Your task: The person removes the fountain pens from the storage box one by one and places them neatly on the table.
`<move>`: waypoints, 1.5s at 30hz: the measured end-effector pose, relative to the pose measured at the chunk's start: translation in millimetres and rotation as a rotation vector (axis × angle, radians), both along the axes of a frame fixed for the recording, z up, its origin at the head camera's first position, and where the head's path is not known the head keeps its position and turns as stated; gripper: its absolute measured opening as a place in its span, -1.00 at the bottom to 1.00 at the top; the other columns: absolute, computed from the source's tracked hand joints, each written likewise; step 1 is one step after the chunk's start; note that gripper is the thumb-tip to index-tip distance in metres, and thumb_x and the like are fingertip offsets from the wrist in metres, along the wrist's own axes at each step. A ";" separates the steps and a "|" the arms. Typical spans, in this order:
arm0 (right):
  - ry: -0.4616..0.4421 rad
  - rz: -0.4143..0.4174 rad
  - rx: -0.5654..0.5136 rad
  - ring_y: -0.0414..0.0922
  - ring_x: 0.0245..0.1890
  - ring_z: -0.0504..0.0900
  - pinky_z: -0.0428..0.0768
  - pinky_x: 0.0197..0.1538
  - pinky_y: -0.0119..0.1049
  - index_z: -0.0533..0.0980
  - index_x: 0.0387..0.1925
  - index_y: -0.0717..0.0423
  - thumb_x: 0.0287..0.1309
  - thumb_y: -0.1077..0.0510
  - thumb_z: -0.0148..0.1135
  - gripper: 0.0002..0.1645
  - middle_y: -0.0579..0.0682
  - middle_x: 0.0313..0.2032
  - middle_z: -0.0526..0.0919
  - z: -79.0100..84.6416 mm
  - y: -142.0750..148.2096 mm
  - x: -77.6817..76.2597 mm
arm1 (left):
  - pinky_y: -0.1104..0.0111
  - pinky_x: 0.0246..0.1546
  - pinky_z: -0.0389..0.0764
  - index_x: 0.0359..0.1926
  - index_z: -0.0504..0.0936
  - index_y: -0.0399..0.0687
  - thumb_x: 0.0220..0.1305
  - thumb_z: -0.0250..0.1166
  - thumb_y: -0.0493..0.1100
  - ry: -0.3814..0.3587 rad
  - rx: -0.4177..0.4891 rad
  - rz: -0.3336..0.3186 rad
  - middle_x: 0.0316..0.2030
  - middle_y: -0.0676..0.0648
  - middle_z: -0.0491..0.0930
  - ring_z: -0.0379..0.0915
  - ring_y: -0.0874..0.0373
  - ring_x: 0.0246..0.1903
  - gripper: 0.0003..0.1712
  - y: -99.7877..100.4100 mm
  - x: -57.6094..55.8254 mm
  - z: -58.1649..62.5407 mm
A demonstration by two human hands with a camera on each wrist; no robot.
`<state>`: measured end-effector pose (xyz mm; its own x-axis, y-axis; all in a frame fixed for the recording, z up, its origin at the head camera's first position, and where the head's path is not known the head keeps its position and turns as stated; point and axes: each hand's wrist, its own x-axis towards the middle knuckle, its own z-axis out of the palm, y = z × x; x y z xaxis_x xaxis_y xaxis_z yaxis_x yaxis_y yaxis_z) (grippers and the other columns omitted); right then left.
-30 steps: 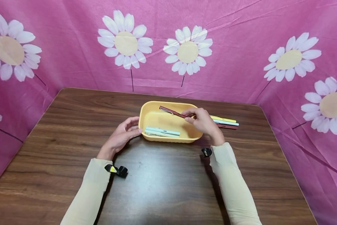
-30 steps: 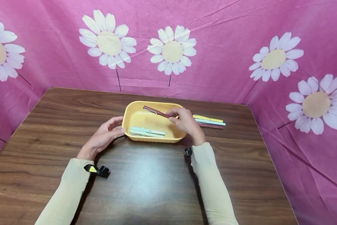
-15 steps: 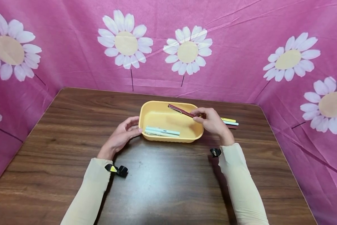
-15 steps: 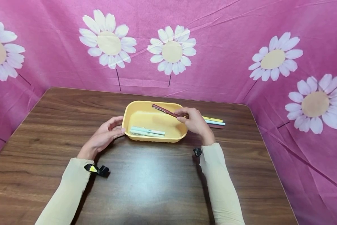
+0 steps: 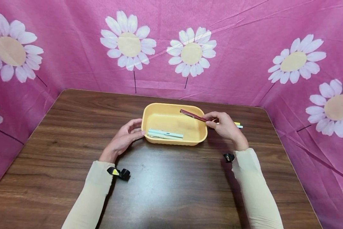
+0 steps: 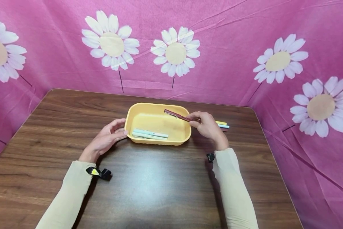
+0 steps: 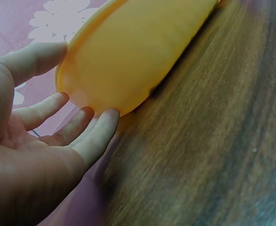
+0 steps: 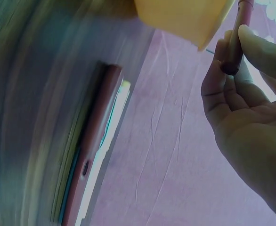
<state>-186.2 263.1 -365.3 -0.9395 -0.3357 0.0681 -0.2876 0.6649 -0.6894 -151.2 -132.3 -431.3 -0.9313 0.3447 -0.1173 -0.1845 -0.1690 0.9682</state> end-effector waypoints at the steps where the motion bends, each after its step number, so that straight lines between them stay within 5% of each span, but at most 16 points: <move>1: 0.000 -0.004 0.001 0.02 -0.24 0.60 0.57 -0.22 -0.32 0.67 -0.02 0.27 0.27 0.39 0.29 -0.75 0.16 -0.13 0.73 -0.1 2.0 0.6 | 0.42 0.08 0.59 0.46 0.14 -0.41 0.33 0.24 -0.44 -0.002 0.000 0.001 0.37 -0.42 0.20 0.35 -0.13 0.23 -0.25 -0.1 0.3 0.2; 9: 0.028 -0.015 0.024 0.01 -0.36 0.58 0.49 -0.37 -0.42 0.69 -0.07 0.20 0.25 0.38 0.33 -0.77 0.10 -0.23 0.73 -3.2 16.9 3.1 | 0.41 0.10 0.58 0.46 0.14 -0.41 0.33 0.23 -0.44 -0.005 0.002 0.002 0.37 -0.42 0.20 0.34 -0.16 0.25 -0.25 -0.4 1.0 0.0; 22: 0.029 -0.030 0.059 0.00 -0.30 0.54 0.49 -0.30 -0.38 0.69 -0.05 0.21 0.28 0.38 0.30 -0.77 0.15 -0.06 0.72 -7.7 36.9 11.6 | 0.41 0.10 0.58 0.47 0.14 -0.38 0.33 0.24 -0.44 -0.019 -0.003 0.001 0.37 -0.39 0.21 0.34 -0.17 0.25 -0.25 -0.3 2.5 -0.7; 45: 0.053 -0.029 0.037 -0.18 -0.36 0.46 0.44 -0.38 -0.42 0.69 -0.07 0.23 0.26 0.36 0.33 -0.78 0.16 -0.18 0.72 -21.2 67.3 18.5 | 0.37 0.14 0.57 0.47 0.13 -0.40 0.35 0.22 -0.45 -0.010 0.021 -0.010 0.37 -0.40 0.21 0.33 -0.16 0.26 -0.26 -0.8 -1.0 -0.6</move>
